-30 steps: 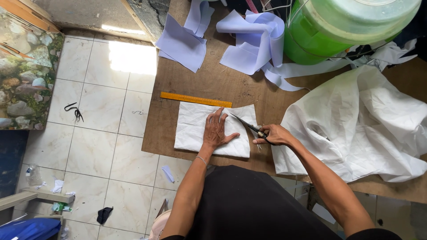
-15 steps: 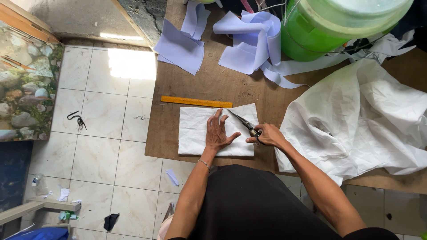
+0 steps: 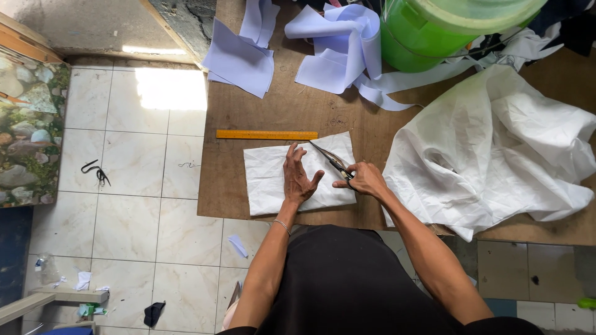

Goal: The person folds a large white fabric on a wooden table, uses a ruler and scissors to cut a rectangular piece, and then marks the remaining fabric with a ruler and a pink marker.

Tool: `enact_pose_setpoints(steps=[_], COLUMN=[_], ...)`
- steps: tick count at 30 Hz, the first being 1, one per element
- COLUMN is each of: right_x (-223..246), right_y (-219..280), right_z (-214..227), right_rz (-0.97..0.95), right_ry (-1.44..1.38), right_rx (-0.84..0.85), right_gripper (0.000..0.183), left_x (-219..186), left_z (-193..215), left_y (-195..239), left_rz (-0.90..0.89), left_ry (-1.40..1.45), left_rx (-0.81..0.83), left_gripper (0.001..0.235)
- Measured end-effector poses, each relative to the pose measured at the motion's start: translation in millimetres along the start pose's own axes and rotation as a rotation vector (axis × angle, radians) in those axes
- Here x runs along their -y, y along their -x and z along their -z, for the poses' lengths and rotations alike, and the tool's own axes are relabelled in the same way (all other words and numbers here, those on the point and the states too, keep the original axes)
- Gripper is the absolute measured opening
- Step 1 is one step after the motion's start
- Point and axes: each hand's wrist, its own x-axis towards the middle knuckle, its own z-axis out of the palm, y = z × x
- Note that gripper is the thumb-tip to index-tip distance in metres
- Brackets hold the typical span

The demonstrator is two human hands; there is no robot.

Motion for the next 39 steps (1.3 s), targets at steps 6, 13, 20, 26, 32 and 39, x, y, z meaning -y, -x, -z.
enact_pose_setpoints(steps=[6,13,20,26,32,39], right_x=[0,-94,-120,-103,-113,-98], right_y=[7,5,17,31,29,36], right_z=[5,-37,-56,-42,-78,-78], right_rz=[0.003,-0.169,-0.288,-0.211,-0.186,-0.174], right_ry=[0.030,-0.573,-0.509,-0.577,-0.189,-0.021], right_rx=[0.012,-0.345,-0.478,-0.469,-0.602,-0.586], right_gripper=[0.061,0.058,0.060,0.052,0.056,0.061], left_x=[-3,8,50,81,27,49], left_z=[1,18,19,56,83,99], left_y=[2,-18,-99,-141,-42,-84], left_rz=[-0.028,0.040,0.274,0.397,0.496,0.503], left_ry=[-0.050,0.008,-0.294,-0.112,-0.474,-0.271], left_rx=[0.001,-0.025,0.256,0.259,0.490,0.363], left_gripper=[0.081,0.069,0.059,0.039,0.058,0.042])
